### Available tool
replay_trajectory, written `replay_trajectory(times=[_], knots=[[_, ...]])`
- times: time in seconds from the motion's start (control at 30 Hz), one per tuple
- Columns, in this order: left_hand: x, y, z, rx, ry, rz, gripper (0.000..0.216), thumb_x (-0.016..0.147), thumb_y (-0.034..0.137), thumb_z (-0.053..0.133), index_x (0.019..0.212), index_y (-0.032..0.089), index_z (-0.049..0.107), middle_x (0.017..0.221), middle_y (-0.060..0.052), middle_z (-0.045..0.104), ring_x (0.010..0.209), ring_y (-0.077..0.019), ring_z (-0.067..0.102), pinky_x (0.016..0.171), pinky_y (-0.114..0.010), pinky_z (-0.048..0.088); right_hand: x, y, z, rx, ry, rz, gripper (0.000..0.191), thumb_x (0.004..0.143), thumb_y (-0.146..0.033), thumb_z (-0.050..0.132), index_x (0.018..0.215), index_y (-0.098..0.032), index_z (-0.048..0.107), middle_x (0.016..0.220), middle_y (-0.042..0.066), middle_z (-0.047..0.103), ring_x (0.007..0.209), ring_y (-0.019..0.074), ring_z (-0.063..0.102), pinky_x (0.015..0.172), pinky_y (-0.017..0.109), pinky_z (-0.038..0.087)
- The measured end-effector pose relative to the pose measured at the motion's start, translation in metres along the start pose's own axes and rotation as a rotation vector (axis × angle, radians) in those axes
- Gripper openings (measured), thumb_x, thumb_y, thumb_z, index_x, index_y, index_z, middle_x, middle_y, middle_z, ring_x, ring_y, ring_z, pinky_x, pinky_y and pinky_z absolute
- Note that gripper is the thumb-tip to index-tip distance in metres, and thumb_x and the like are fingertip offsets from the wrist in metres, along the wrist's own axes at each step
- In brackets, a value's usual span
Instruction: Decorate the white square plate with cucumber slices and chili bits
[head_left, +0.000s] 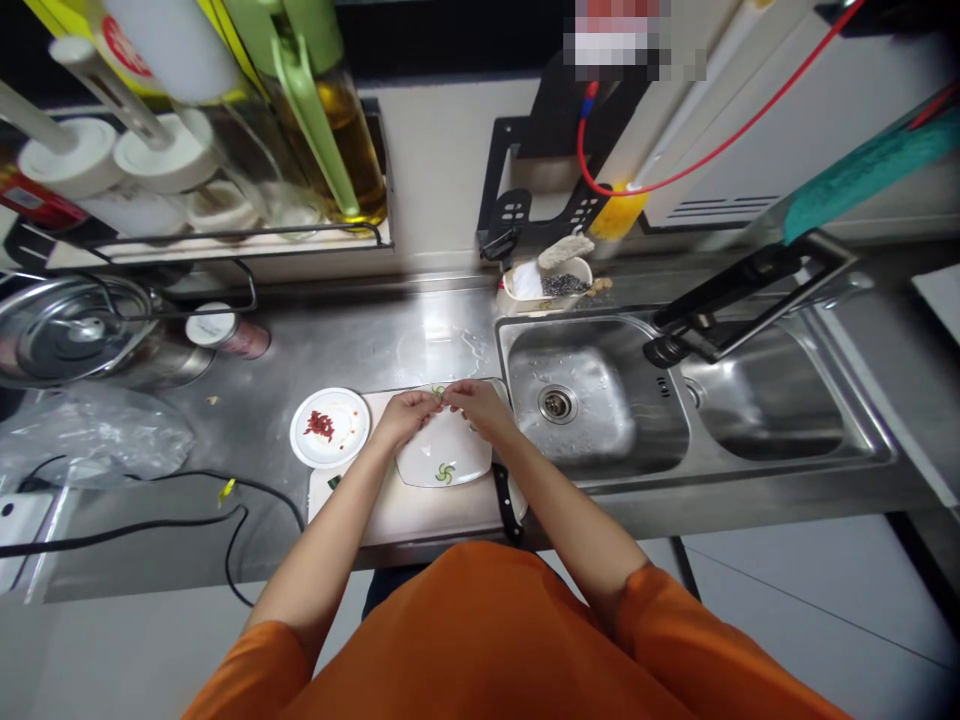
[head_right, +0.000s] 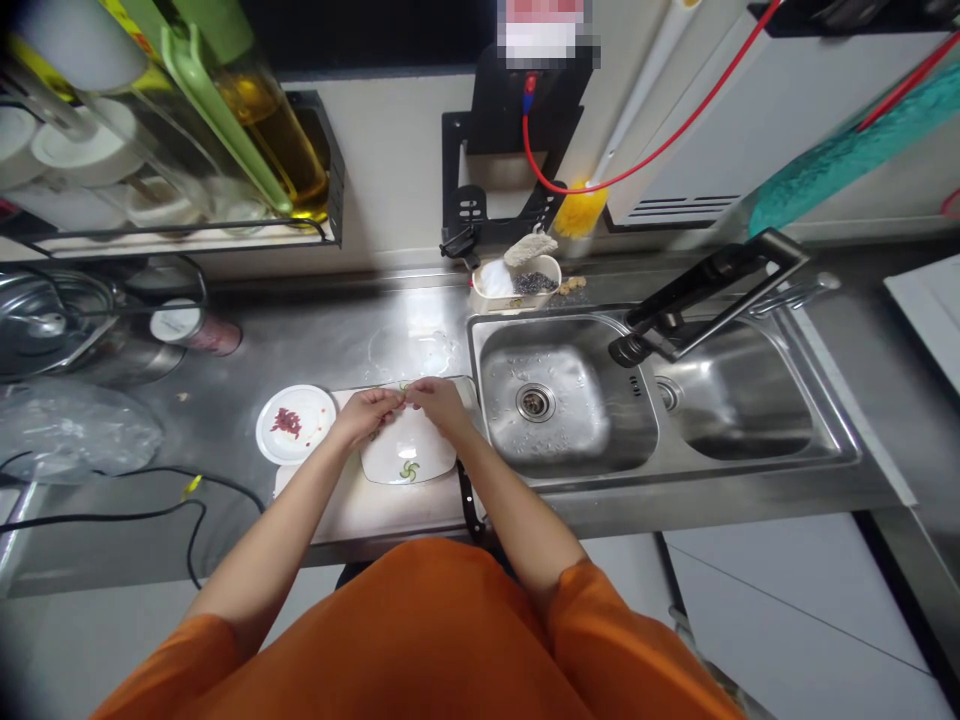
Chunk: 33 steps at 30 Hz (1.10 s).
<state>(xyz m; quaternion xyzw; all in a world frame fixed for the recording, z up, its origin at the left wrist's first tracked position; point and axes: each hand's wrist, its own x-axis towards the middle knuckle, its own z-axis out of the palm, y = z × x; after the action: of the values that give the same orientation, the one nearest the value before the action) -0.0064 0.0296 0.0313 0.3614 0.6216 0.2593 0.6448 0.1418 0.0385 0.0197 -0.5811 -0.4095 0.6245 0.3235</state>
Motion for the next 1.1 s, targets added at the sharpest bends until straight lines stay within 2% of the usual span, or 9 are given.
replay_trajectory(times=[0.17, 0.37, 0.5, 0.77, 1.1], knots=[[0.008, -0.002, -0.004, 0.167, 0.076, 0.076, 0.029, 0.066, 0.042, 0.061, 0.071, 0.014, 0.067, 0.054, 0.001, 0.058, 0.044, -0.0068, 0.039, 0.045, -0.021, 0.029, 0.007, 0.002, -0.002, -0.155, 0.028, -0.087, 0.011, 0.065, -0.024, 0.057, 0.07, -0.018, 0.065, 0.064, -0.002, 0.063, 0.059, 0.0097, 0.054, 0.058, 0.021, 0.041], [0.019, -0.004, -0.007, 0.475, 0.227, 0.231, 0.024, 0.07, 0.037, 0.057, 0.07, 0.016, 0.068, 0.062, 0.0, 0.063, 0.056, -0.0119, 0.052, 0.056, -0.023, 0.037, 0.019, 0.007, -0.001, -0.42, 0.093, -0.15, 0.012, 0.071, -0.024, 0.056, 0.069, -0.019, 0.066, 0.067, -0.002, 0.065, 0.067, 0.0122, 0.056, 0.062, 0.022, 0.041], [0.022, -0.004, -0.006, 0.591, 0.245, 0.294, 0.022, 0.073, 0.033, 0.054, 0.069, 0.016, 0.068, 0.06, 0.0, 0.063, 0.059, -0.0126, 0.053, 0.059, -0.022, 0.038, 0.024, 0.01, 0.002, -0.527, 0.119, -0.175, 0.013, 0.072, -0.018, 0.055, 0.071, -0.019, 0.067, 0.068, -0.001, 0.065, 0.068, 0.0127, 0.056, 0.065, 0.023, 0.04], [0.027, -0.007, -0.004, 0.665, 0.25, 0.337, 0.02, 0.072, 0.03, 0.054, 0.07, 0.016, 0.068, 0.064, -0.001, 0.065, 0.062, -0.0138, 0.054, 0.061, -0.023, 0.038, 0.021, 0.011, 0.005, -0.583, 0.134, -0.194, 0.015, 0.073, -0.015, 0.053, 0.072, -0.02, 0.066, 0.069, -0.001, 0.065, 0.07, 0.0133, 0.057, 0.068, 0.023, 0.041], [0.03, -0.004, -0.008, 0.603, 0.233, 0.338, 0.018, 0.069, 0.03, 0.057, 0.066, 0.016, 0.067, 0.061, 0.001, 0.064, 0.061, -0.0126, 0.056, 0.063, -0.022, 0.039, 0.017, 0.007, 0.006, -0.641, 0.118, -0.181, 0.018, 0.074, -0.013, 0.051, 0.075, -0.02, 0.068, 0.073, 0.0, 0.067, 0.072, 0.0143, 0.059, 0.069, 0.024, 0.042]])
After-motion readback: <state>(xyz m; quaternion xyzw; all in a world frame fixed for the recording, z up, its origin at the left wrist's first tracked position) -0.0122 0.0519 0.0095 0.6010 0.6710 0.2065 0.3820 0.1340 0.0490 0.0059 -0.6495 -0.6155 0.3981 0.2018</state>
